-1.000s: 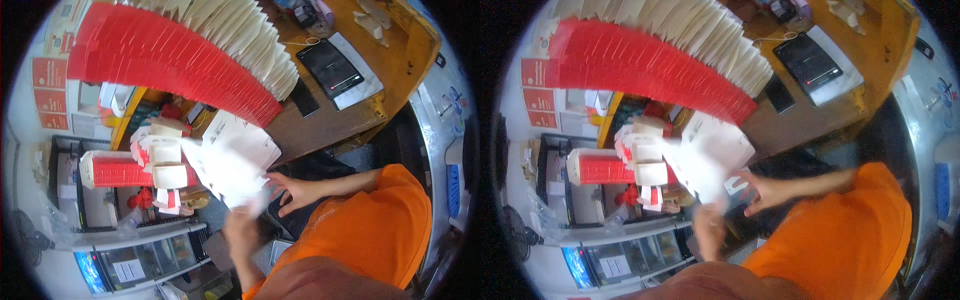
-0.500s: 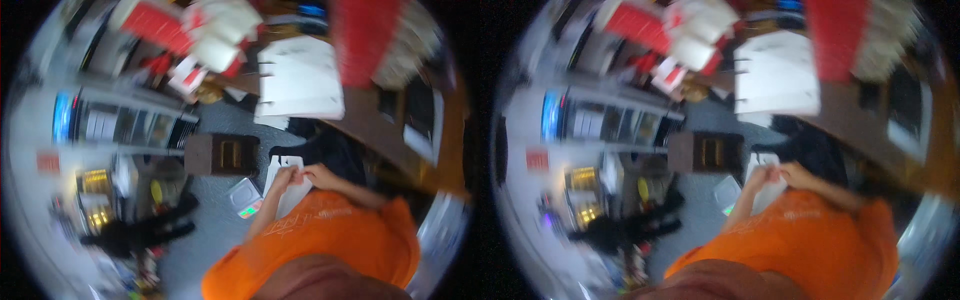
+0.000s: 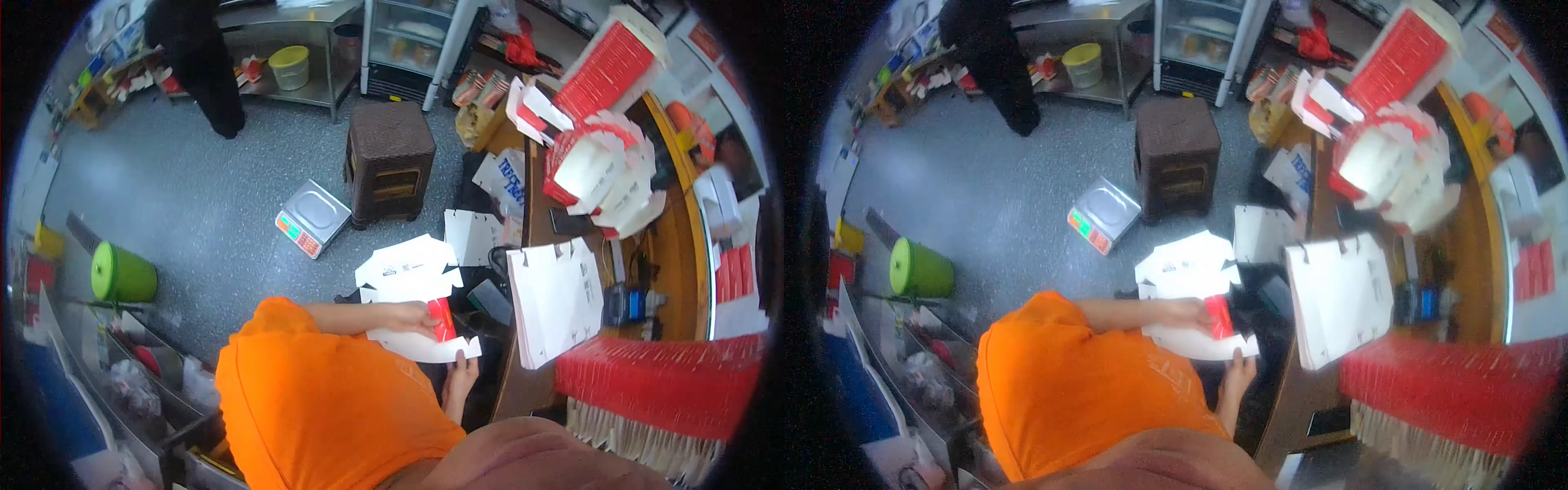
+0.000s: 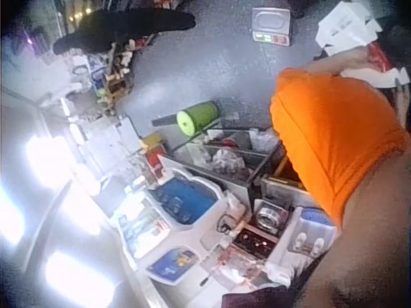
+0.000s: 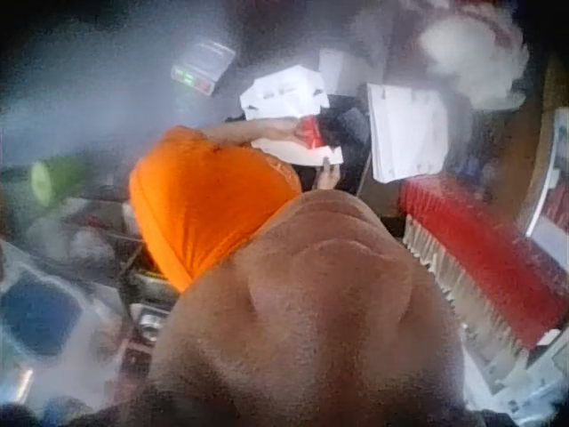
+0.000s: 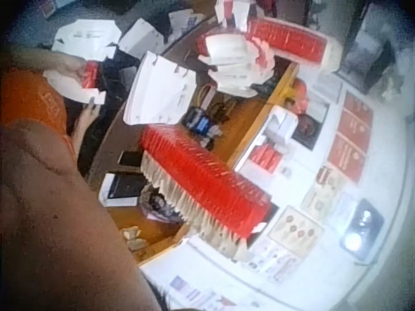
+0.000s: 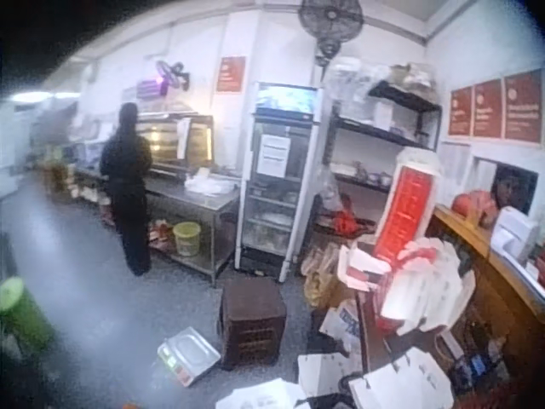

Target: The person assembles red and white cardboard boxes by folding the flaps and snapping them into shape. They repeatedly pick up flat-packed boxes from a stack, fold them into 3D containers, and place the finished boxes on a pile on the counter.

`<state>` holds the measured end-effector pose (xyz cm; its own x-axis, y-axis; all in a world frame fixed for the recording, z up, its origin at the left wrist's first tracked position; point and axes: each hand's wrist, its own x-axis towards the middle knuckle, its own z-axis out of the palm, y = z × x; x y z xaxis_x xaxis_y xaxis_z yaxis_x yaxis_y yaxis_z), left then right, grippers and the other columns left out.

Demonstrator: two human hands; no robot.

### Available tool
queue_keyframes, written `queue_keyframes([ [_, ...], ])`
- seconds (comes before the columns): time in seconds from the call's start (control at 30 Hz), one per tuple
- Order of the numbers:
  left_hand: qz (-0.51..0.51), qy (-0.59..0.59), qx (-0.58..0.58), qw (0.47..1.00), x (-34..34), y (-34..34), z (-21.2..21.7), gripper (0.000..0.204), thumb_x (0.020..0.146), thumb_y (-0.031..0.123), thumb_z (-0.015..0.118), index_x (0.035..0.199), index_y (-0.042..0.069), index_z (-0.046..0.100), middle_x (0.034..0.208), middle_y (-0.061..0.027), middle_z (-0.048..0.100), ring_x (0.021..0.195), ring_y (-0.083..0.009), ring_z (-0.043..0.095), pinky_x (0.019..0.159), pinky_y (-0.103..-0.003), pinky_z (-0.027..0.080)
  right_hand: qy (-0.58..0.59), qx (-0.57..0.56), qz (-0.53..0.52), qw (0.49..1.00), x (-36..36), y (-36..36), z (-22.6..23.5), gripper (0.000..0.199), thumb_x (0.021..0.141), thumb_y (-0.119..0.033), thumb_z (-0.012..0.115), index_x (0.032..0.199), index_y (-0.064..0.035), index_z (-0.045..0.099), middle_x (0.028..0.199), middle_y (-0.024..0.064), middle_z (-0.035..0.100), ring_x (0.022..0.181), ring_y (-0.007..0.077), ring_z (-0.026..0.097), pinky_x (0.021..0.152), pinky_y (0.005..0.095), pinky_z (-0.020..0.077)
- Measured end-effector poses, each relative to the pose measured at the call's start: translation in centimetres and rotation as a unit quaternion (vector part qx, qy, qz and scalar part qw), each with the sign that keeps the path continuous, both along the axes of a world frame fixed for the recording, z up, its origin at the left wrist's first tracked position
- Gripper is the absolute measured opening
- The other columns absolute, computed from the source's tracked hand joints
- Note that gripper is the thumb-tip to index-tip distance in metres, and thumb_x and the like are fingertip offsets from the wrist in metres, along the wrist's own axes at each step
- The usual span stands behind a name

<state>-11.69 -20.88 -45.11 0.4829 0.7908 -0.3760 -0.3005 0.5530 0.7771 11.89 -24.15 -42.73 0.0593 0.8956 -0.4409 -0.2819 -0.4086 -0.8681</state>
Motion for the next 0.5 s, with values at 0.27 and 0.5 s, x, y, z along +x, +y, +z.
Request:
queue_keyframes([
  [0.27,0.051,0.098,-0.033,0.993,2.2,1.1,-1.1,0.015,0.099,0.002,0.056,0.092,-0.007,0.066,0.095,-0.0217,0.073,0.086,-0.0321,0.076,0.079,-0.042,0.065,-0.407,0.289,0.259,0.827,-0.5,2.4,2.3,0.011,0.089,-0.004,0.073,0.083,0.0042,0.071,0.072,0.0099,0.060,0.063,0.0151,0.058,0.058,0.0310,0.0445],
  [0.5,0.035,0.036,-0.036,0.998,3.1,2.0,-2.2,0.016,0.097,0.001,0.057,0.095,-0.011,0.067,0.096,-0.0235,0.072,0.090,-0.0329,0.076,0.081,-0.042,0.065,-0.413,0.299,0.263,0.819,-1.1,4.1,0.2,0.018,0.083,-0.007,0.075,0.074,0.0022,0.063,0.072,0.0143,0.058,0.065,0.0296,0.061,0.061,0.0392,0.0469],
])
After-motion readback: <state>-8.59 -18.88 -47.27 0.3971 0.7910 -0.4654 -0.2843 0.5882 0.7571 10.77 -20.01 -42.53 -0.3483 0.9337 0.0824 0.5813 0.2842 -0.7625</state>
